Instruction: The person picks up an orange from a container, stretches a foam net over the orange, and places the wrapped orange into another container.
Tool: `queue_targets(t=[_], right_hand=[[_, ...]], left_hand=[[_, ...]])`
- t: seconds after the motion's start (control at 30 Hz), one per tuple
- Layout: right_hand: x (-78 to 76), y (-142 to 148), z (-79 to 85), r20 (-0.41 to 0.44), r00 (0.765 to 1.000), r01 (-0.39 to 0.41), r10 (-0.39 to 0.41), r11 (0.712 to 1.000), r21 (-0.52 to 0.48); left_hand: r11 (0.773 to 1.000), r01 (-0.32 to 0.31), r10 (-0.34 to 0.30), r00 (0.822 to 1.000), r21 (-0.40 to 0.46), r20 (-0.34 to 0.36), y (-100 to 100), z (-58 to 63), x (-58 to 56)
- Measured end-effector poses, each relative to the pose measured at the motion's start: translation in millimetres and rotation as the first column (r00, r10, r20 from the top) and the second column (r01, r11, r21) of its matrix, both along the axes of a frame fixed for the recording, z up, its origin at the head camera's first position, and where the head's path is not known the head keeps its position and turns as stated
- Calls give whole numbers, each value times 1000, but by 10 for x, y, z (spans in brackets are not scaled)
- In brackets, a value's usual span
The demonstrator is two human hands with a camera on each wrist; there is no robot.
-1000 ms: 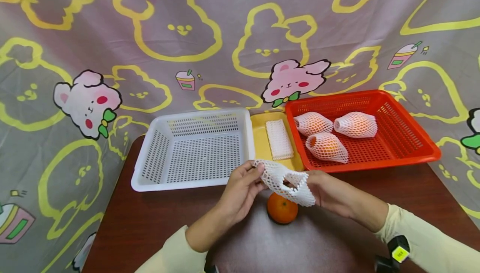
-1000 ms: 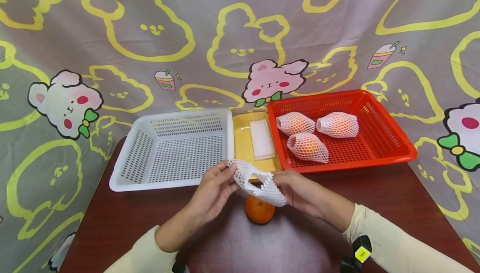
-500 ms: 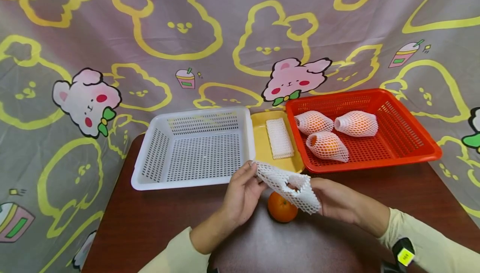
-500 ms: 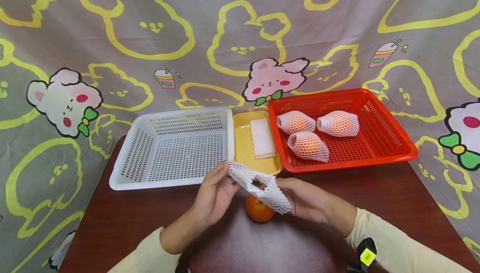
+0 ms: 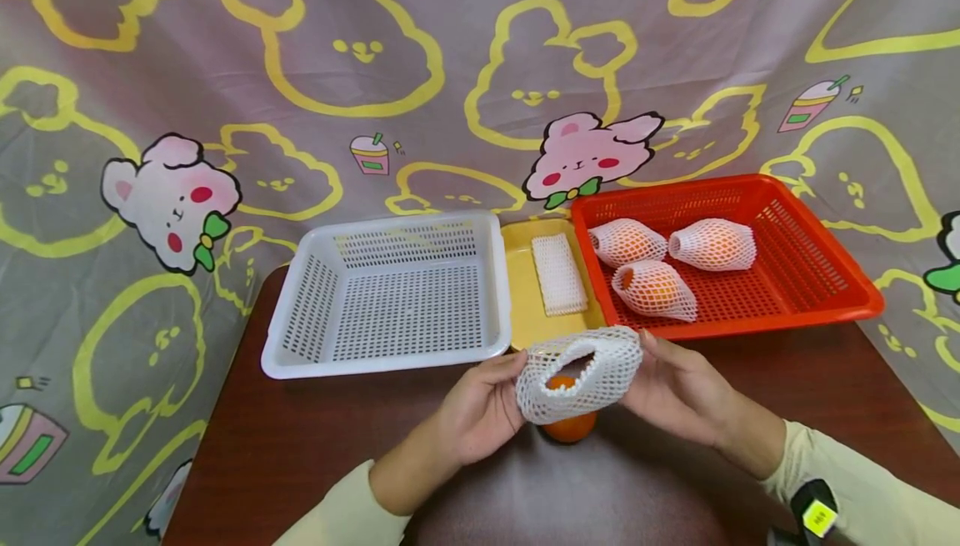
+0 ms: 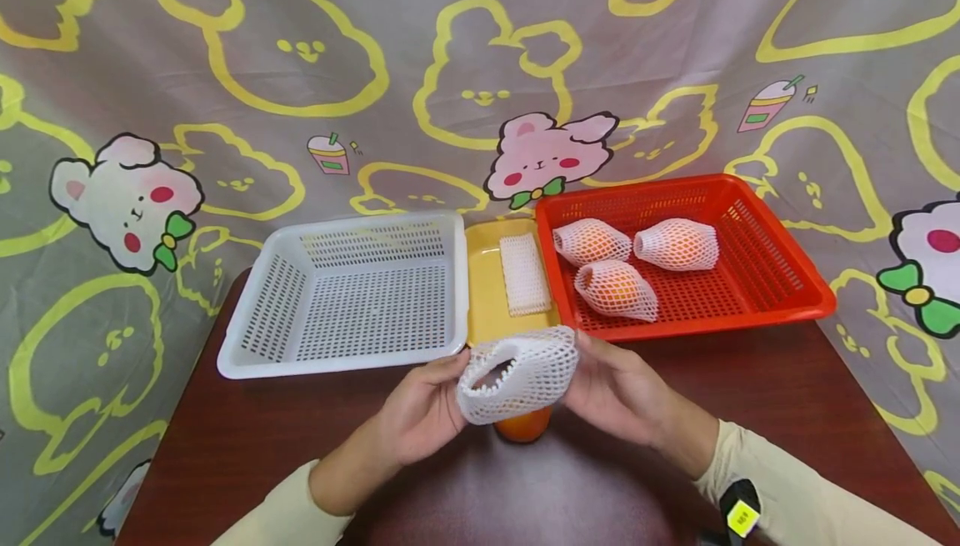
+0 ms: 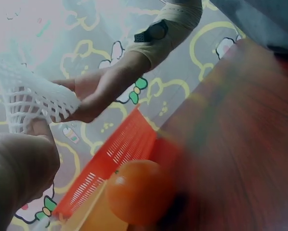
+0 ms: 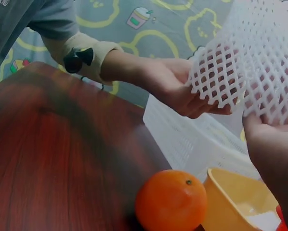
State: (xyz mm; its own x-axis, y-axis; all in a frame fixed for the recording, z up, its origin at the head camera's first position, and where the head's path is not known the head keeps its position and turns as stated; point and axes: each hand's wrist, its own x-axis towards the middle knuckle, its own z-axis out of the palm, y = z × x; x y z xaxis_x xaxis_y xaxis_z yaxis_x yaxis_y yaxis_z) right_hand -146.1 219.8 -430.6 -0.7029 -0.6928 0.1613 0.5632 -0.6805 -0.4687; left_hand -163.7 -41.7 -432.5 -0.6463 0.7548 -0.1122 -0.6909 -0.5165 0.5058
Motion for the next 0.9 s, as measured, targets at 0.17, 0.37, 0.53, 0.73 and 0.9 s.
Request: queue_targets(t=[0.17, 0.37, 0.53, 0.73, 0.9], right_hand=[[22, 33, -55, -69, 997, 57, -46, 985, 164], [87, -17, -211, -79, 990, 141, -118, 734, 664], [119, -104, -440, -41, 975, 163, -218, 578, 800], [101, -230, -680, -99, 931, 251, -351, 422, 871], [86, -348, -761, -261, 889, 364, -376, 234, 901]], left_hand=[[999, -16, 16, 1000, -36, -15, -53, -122, 23], [919, -135, 123, 991, -370, -56, -74, -306, 78], [776, -230, 194, 973, -587, -124, 12, -432, 126], [648, -317, 236, 948, -692, -214, 149, -590, 130], [412, -464, 173, 885, -784, -433, 261, -710, 177]])
